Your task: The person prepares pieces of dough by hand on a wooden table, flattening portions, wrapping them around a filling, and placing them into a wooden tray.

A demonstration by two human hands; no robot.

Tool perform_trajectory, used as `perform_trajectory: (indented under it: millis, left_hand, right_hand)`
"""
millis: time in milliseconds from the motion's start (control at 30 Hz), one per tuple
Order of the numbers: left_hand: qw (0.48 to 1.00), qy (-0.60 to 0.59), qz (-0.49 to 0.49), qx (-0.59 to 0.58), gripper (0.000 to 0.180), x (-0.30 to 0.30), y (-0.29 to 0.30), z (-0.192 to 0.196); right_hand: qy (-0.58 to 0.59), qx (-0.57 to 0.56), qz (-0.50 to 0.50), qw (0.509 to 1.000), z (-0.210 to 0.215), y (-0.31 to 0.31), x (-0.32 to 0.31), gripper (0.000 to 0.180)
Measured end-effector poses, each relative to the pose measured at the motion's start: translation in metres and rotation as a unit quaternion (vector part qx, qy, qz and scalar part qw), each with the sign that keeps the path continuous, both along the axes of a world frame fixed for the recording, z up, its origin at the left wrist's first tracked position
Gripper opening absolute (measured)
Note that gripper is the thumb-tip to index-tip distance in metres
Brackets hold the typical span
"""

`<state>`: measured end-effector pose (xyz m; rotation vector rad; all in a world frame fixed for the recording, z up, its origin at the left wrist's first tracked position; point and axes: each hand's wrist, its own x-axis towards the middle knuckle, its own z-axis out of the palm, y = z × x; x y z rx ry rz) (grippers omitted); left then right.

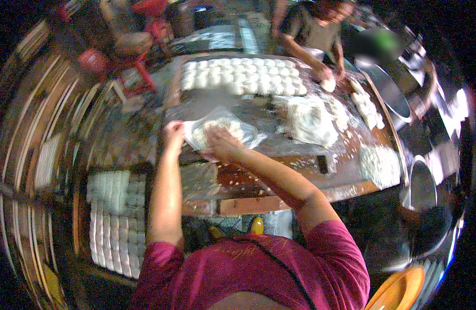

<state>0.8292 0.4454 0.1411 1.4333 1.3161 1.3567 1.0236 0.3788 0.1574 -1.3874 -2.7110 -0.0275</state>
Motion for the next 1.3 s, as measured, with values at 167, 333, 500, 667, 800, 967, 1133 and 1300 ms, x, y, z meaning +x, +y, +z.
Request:
perform_trajectory:
  millis: [167,333,500,667,800,967,1133,1300]
  left_hand:
    - [0.985,-0.045,0.015,-0.167,0.021,-0.036,0.004,-0.011]
    - [0.984,-0.031,-0.002,-0.176,0.026,-0.018,-0.012,0.014]
    - [0.984,-0.062,-0.041,-0.161,0.021,-0.012,-0.003,0.010]
    - [0.984,-0.044,-0.003,-0.170,0.018,-0.043,-0.015,0.008]
    - [0.979,-0.075,-0.098,-0.159,0.017,0.005,0.008,0.006]
    - [0.985,-0.065,-0.036,-0.155,0.019,-0.030,-0.007,0.002]
    - [0.981,-0.118,-0.018,-0.154,0.019,-0.007,-0.016,0.022]
    - [0.984,-0.095,0.029,-0.151,0.019,-0.015,-0.014,0.013]
  right_hand:
    - [0.284,0.071,-0.099,0.951,0.064,0.001,0.053,0.054]
    - [0.408,0.126,-0.395,0.813,0.050,0.002,0.286,0.027]
    - [0.339,0.093,-0.572,0.741,-0.059,-0.035,0.486,0.033]
    - [0.282,0.150,-0.468,0.824,-0.099,0.028,0.468,0.027]
    - [0.115,0.182,-0.496,0.841,-0.122,0.024,0.534,0.010]
    - [0.059,-0.069,-0.515,0.853,-0.070,0.032,0.480,0.024]
    - [0.638,-0.106,-0.383,0.660,0.036,-0.024,0.424,0.023]
    - [0.543,-0.206,-0.185,0.793,0.109,0.009,0.263,0.020]
